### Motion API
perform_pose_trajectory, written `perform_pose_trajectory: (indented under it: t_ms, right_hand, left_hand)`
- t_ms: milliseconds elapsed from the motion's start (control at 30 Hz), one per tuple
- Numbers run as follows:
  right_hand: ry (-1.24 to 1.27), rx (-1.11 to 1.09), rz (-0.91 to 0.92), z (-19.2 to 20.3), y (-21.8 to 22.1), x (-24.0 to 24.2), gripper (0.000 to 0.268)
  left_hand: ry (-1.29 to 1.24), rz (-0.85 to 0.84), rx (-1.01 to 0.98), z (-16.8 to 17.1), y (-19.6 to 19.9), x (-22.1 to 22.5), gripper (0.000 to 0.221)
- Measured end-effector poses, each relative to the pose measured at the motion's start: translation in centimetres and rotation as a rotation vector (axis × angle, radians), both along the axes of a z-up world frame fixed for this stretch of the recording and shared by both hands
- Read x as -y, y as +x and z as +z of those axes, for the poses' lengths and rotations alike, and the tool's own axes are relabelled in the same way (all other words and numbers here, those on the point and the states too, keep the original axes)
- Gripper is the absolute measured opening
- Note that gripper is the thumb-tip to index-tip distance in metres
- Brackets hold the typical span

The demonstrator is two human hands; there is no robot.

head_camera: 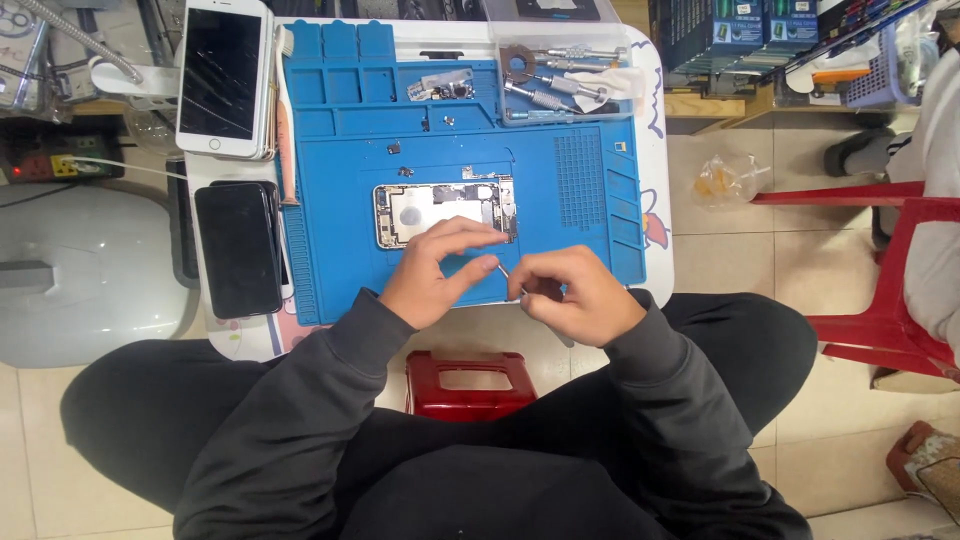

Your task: The person uses tweezers and a screwdriver to remove small screws and components from the internal frame of a disassembled smartphone. They carefully lift and place small parts onto a blue work mat while working on the phone's internal structure.

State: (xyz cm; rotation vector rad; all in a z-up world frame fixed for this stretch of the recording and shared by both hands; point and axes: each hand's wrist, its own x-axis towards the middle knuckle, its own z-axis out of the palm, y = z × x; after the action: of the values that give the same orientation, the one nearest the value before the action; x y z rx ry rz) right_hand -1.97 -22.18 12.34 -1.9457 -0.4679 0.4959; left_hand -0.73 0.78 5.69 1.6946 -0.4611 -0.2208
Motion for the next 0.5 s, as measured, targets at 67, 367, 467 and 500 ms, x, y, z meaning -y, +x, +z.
perform_pose_trajectory:
  t_ms: [67,367,467,500]
  right_hand:
    - [0.052,-0.018,0.031,0.1,-0.1,-0.4,0.014]
    - [0.386,-0.274,0.008,-1.7,-0.2,-1.4,0.034]
    - [0.49,-0.311,-0.084,-2.5,-1.0,-3.3,0.046]
    - [0.524,-0.246,-0.132,-2.8,-1.3,-4.0,0.045]
  left_hand:
    - [-0.021,-0.014,-0.023,-0.4,-0.3,-0.3,0.02]
    - [-0.102,0.065,-0.006,0.6,-1.4,-2.5,0.012]
    - [-0.097,0.136,-0.015,0.1,-1.7,-3.6,0.013]
    - [-0.088,0.175,-0.03,-0.1,-1.9,-3.8,0.014]
